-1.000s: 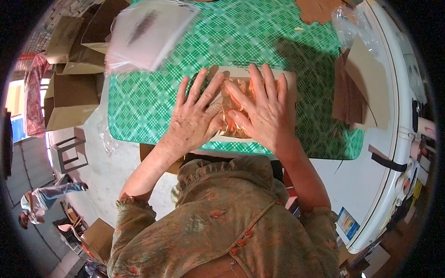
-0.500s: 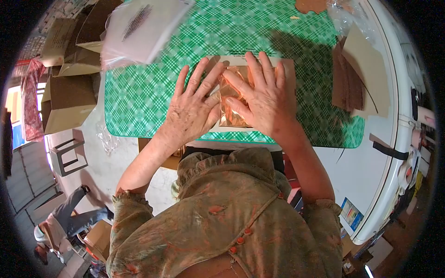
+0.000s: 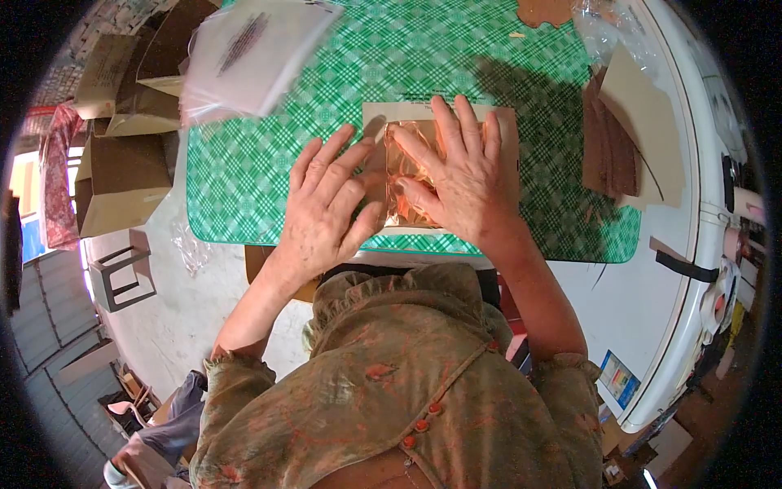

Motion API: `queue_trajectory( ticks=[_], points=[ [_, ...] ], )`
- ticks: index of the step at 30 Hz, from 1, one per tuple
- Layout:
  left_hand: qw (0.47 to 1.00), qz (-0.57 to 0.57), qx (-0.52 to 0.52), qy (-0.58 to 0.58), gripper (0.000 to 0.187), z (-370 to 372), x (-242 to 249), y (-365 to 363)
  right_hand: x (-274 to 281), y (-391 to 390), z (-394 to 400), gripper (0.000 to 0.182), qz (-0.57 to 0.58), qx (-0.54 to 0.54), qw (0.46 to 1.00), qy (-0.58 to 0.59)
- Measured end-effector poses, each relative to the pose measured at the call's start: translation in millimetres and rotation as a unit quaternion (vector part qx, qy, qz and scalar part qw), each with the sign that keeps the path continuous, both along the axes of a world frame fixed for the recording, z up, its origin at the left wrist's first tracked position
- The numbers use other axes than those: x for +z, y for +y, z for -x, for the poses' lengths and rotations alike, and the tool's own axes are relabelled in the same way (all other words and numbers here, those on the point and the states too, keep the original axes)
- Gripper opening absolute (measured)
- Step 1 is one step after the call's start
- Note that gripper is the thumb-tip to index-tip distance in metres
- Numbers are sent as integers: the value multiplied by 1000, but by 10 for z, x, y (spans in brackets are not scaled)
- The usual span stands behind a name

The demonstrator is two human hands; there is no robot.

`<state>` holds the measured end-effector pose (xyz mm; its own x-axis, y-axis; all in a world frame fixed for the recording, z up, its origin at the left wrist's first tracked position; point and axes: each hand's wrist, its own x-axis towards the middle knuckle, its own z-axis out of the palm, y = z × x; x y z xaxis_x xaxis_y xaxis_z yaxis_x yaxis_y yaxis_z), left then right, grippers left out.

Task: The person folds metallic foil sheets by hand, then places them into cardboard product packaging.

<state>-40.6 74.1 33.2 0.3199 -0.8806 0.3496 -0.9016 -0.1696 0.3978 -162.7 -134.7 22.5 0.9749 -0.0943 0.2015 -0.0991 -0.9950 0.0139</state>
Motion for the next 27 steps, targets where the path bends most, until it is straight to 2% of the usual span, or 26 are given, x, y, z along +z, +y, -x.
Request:
queue_trajectory(
  ticks=[5, 14, 20, 23, 26, 27],
  points=[
    [997, 44, -61, -28, 35, 122, -126, -69, -11, 0, 5, 75, -3, 0, 1000, 8],
    [998, 26, -35, -50, 32, 182, -145, -27, 19, 16, -11, 77, -19, -11, 999, 27],
    [996, 48, -59, -53, 25, 151, -134, -40, 11, 22, 10, 79, -47, -16, 998, 36],
    [992, 85, -86, 29, 33, 73, -100, -82, -3, 22, 12, 81, -67, -22, 997, 37],
    [973, 196, -33, 119, 45, 96, 98, -319, -27, 30, 30, 85, -83, -25, 996, 34],
    [967, 205, -50, 145, 59, 90, 109, -386, -30, 29, 29, 86, -87, -24, 995, 32]
  ],
)
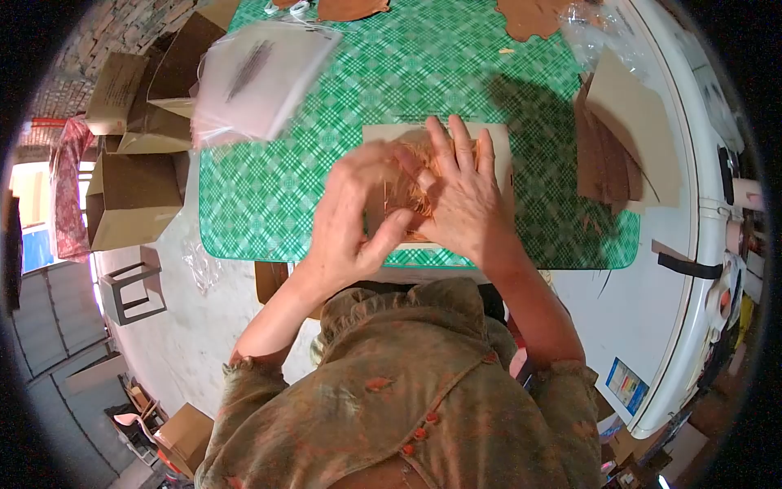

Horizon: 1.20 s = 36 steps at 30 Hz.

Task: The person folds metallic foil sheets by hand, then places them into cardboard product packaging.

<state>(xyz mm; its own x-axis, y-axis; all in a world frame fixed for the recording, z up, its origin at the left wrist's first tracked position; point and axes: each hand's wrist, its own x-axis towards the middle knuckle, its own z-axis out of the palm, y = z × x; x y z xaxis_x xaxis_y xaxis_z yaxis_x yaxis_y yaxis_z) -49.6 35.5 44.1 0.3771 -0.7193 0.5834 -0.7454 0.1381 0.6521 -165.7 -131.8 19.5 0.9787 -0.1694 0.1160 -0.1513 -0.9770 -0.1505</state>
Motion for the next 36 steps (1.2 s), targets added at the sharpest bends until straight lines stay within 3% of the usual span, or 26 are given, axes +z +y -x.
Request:
queue_trajectory(
  ticks=[3, 4, 7, 10, 15, 17, 19, 20, 25, 31, 36],
  points=[
    [994, -2, -11, 107, 71, 76, -146, -284, -22, -15, -17, 88, 64, -8, 997, 37],
    [991, -38, -31, 123, 84, 70, -228, -340, -14, -23, -26, 89, 62, -8, 998, 32],
    [986, -80, -26, 142, 90, 101, -329, -407, -52, -7, -33, 96, 58, -8, 998, 20],
    [982, -121, -25, 141, 92, 118, -286, -400, -100, -15, -46, 103, 44, -13, 999, 10],
    [964, -96, -63, 238, 84, 63, -268, -414, -23, -24, 11, 110, -34, 2, 998, -52],
    [960, -120, -54, 246, 81, 69, -227, -402, -33, -57, 71, 100, -18, -7, 997, -71],
    [961, -145, -40, 234, 73, 83, -225, -406, 28, -59, 182, 92, 0, -16, 998, -69],
    [960, -162, -36, 225, 71, 89, -202, -399, 63, -3, 235, 78, 0, -20, 997, -77],
    [969, -199, -28, 146, 64, 130, -185, -422, 10, 288, 683, 68, -39, 5, 998, -52],
    [960, -266, 20, -80, 63, 279, -364, -526, -141, 312, 821, 55, -64, -5, 994, -91],
    [952, -283, 30, -110, 65, 317, -348, -543, 11, 272, 907, 56, -86, 7, 988, -127]
  ],
)
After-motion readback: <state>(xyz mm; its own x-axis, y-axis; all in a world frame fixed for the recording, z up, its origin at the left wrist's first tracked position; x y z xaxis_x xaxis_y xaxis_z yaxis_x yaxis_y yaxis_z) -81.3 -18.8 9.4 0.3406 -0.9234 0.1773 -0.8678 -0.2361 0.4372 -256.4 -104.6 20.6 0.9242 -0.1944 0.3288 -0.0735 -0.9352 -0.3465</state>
